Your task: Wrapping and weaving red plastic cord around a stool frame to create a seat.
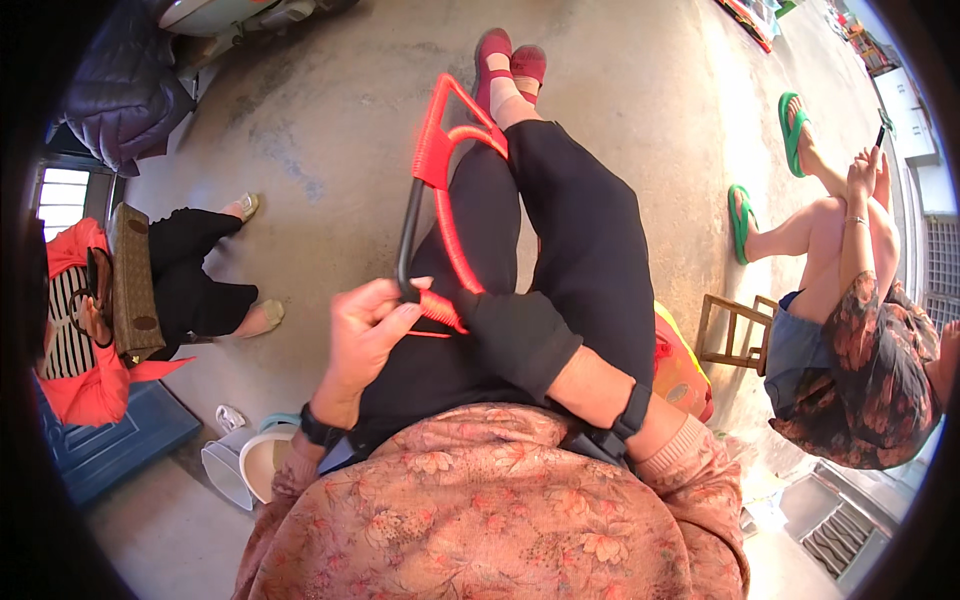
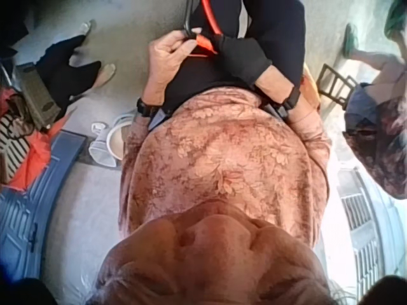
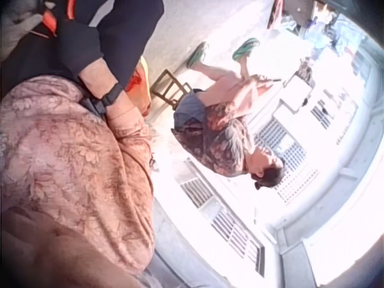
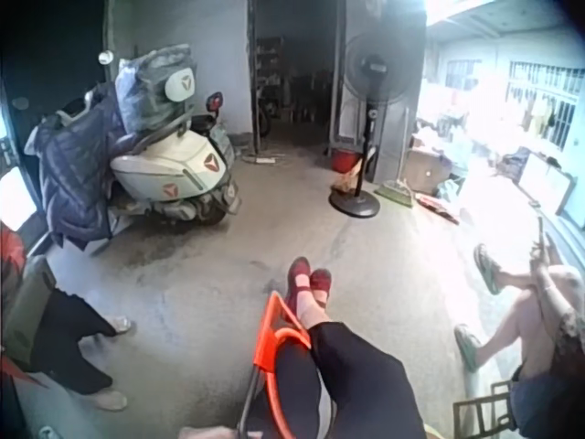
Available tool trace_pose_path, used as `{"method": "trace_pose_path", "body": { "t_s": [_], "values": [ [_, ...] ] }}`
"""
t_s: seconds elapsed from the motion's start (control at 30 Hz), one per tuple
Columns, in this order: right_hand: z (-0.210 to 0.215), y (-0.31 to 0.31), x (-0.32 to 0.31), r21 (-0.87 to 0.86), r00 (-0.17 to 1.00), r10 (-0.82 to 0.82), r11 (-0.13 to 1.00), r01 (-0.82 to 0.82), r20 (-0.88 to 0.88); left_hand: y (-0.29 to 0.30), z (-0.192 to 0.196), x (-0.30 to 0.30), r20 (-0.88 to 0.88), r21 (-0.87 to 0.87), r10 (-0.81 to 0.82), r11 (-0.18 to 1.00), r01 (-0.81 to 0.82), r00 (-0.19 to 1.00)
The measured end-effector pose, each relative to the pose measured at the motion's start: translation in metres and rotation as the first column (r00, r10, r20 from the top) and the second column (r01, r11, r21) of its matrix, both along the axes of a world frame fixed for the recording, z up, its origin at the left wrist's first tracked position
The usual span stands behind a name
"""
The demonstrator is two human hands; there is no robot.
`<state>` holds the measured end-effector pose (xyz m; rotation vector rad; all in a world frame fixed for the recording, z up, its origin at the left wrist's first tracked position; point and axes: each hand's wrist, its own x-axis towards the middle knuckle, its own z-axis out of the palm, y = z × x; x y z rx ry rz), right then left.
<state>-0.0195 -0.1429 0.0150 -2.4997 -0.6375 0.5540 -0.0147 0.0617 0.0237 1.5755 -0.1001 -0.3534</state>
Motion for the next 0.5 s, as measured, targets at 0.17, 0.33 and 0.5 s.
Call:
{"method": "trace_pose_path", "body": {
  "t_s": [0.17, 0.33, 0.5],
  "values": [
    [-0.016, -0.005, 0.006, 0.03, 0.999, -0.05, 0.998, 0.05, -0.011, -0.009, -0.03, 0.004, -0.097, -0.052, 0.063, 0.996, -0.068, 0.993],
    [0.003, -0.023, 0.001, 0.257, 0.963, -0.234, 0.931, 0.261, -0.131, -0.001, -0.024, -0.014, -0.113, -0.059, 0.065, 0.996, -0.072, 0.992],
    [0.007, -0.053, 0.004, 0.588, 0.621, -0.117, 0.228, 0.776, -0.775, 0.006, -0.013, -0.037, -0.45, -0.351, -0.068, 0.93, -0.106, 0.89]
  ]
}}
